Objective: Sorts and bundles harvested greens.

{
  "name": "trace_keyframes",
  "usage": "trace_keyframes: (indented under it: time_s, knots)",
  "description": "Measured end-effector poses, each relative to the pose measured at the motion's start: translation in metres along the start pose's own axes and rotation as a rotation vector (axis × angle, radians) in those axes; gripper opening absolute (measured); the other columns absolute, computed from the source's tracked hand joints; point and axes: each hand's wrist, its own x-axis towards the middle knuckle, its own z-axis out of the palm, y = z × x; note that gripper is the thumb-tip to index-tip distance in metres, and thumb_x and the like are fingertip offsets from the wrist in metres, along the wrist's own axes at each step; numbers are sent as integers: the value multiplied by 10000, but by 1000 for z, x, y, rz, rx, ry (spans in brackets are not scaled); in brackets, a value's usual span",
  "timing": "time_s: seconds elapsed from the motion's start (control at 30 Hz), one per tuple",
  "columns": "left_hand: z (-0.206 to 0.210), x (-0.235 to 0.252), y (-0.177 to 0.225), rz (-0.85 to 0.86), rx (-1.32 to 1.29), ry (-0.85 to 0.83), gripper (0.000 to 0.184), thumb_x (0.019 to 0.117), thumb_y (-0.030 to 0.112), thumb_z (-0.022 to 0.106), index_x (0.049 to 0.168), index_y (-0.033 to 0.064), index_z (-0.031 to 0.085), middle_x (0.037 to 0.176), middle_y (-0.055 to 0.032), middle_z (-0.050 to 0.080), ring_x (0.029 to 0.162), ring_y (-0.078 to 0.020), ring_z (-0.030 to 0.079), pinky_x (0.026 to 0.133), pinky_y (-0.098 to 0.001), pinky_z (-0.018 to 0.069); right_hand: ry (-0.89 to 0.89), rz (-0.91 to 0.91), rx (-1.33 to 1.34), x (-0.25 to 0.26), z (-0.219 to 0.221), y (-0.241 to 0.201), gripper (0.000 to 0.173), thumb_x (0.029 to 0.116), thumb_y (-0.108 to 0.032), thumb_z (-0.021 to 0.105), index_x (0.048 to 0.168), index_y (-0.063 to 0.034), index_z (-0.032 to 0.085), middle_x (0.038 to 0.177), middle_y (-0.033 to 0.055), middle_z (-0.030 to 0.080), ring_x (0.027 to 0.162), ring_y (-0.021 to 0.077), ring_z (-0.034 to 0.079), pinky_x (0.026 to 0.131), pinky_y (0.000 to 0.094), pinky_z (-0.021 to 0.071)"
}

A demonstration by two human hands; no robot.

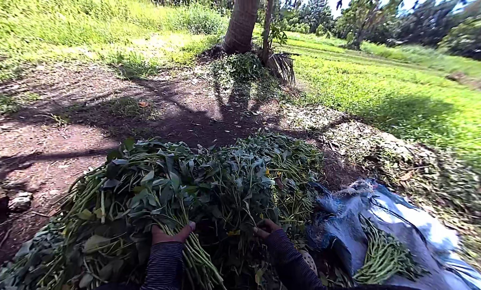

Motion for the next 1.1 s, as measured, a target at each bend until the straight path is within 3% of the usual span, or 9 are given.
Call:
trace_keyframes:
  time_s: [0.13, 0.37, 0.47, 0.57, 0.67, 0.73, 0.83, 1.0, 1.1]
  knots:
    - [4, -2, -2, -15, 64, -33, 1087, 754, -30, 877, 1578, 32, 172, 1392, -297, 511, 1095, -359, 660, 865, -502, 588, -65, -8, 419, -33, -16, -3, 146, 1014, -96, 586, 1133, -23, 542, 1044, 149, 731, 807, 281, 756, 721, 450, 649]
    - [5, -7, -2, -42, 134, -85, 1097, 732, -32, 892, 1570, 28, 186, 1356, -296, 536, 1037, -355, 685, 824, -489, 602, -308, 55, 25, -50, -13, 21, 244, 954, -140, 659, 1125, 14, 580, 991, 149, 741, 794, 255, 747, 740, 414, 638]
    - [-3, -1, 4, -30, 174, -39, 1085, 732, -38, 888, 1569, 21, 200, 1392, -302, 509, 1114, -362, 650, 878, -488, 576, -563, 234, -647, -44, -6, -3, 524, 988, -239, 702, 1432, -9, 547, 1344, 236, 629, 1237, 350, 625, 1099, 519, 454]
    - [-2, 0, 4, -32, 215, -37, 1085, 745, -25, 885, 1577, 18, 189, 1440, -303, 479, 1209, -364, 603, 973, -482, 529, -202, 82, -476, -11, 16, -1, 389, 1051, -212, 581, 1356, 29, 584, 1249, 233, 667, 1137, 332, 678, 1035, 499, 519]
    - [8, -4, 0, -60, 167, -64, 1083, 741, -49, 879, 1567, 23, 183, 1348, -298, 543, 1053, -360, 680, 842, -489, 592, 58, -12, -419, 36, 48, 0, 408, 1050, -279, 569, 1312, 25, 639, 1266, 231, 658, 1206, 336, 627, 1074, 465, 474]
    - [12, -5, -1, -80, 130, -66, 1076, 755, -57, 869, 1569, 31, 171, 1309, -303, 553, 971, -364, 699, 764, -489, 607, 76, 107, -511, 47, 63, -8, 499, 1025, -388, 615, 1351, -11, 620, 1397, 227, 584, 1333, 340, 547, 1138, 471, 422]
    - [10, 1, -6, -66, 147, -18, 1075, 748, -30, 885, 1565, 9, 189, 1372, -301, 541, 1146, -366, 642, 940, -488, 548, 43, 169, -570, 46, 68, -3, 463, 1004, -355, 646, 1340, -37, 641, 1442, 238, 552, 1369, 362, 516, 1151, 505, 404]
    - [13, 4, -7, -113, 88, -22, 1061, 751, 5, 897, 1552, -3, 201, 1372, -301, 534, 1153, -361, 634, 937, -479, 550, 77, -55, -369, 1, 47, -12, 366, 1039, -208, 555, 1280, 61, 614, 1211, 258, 657, 1102, 357, 666, 996, 499, 526]
    - [20, -1, -11, -156, 90, -75, 1068, 762, 13, 894, 1559, 16, 184, 1338, -299, 552, 1101, -361, 655, 899, -487, 567, 6, 146, -276, -7, 38, -21, 358, 1107, -178, 441, 1396, 28, 486, 1144, 210, 703, 949, 323, 739, 878, 484, 595]
